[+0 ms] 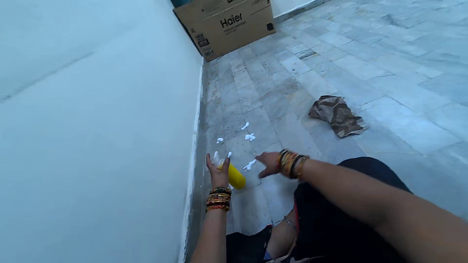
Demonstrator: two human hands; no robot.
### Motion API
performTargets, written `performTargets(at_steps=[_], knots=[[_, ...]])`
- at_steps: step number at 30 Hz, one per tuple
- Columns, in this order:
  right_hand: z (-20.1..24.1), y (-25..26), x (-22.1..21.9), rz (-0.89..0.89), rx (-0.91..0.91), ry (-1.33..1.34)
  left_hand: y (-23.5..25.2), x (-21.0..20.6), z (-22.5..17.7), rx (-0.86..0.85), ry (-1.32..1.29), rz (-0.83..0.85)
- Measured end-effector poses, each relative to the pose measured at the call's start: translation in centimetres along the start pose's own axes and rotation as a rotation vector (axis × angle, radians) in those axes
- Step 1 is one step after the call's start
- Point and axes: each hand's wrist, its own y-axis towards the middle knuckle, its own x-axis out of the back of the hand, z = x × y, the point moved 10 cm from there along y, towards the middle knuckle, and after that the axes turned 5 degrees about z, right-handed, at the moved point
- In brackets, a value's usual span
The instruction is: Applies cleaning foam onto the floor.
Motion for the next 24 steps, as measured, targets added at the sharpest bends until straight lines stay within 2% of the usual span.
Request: performTargets(at_steps=[1,3,5,8,12,14,16,19,22,24], knots=[[1.2,-0.4,-0.5,0.043,-0.070,0.032,-1.3,-1.5,-1.2,-0.015,-0.042,0.008],[2.1,-0.8,-1.0,-0.007,-0.129,0.157,-3.9,-4.6,-3.1,-0.030,-0.141,0.032],[1.5,-1.2,-0.7,-0.105,-0.158,0.244,-5.8,-7.2,-4.2,-0.028,-0.178,0.085],[-1.1,-2.0,2.1,-0.151,-0.215,0.237,-6.4,-9.7,-4.8,-0.071,-0.125,0.251],[-8.5,-2.6,10.1,-0.341,-0.269,0.287,-7.3,-9.6,-4.3,-0.104,0.038,0.467],[-13.4,-4.4,14.0,-0.439,-0.311,0.320,-8.2,-7.9,-1.8,-0.081,0.086,0.527],[-18.4,-6.7,16.5,-0.499,-0.384,0.288,-9.0,-6.5,2.2,0.026,0.140,0.577],[-25.6,-9.1,17.2,-0.525,-0.466,0.227,-9.6,-7.4,5.9,0.241,0.316,0.697],[-30.4,-10.1,16.2,-0.549,-0.509,0.218,-9.8,-10.6,4.7,0.110,0.529,0.821],[-31.9,-10.5,15.7,-0.577,-0.539,0.270,-10.6,-12.6,4.8,0.053,0.629,0.926]])
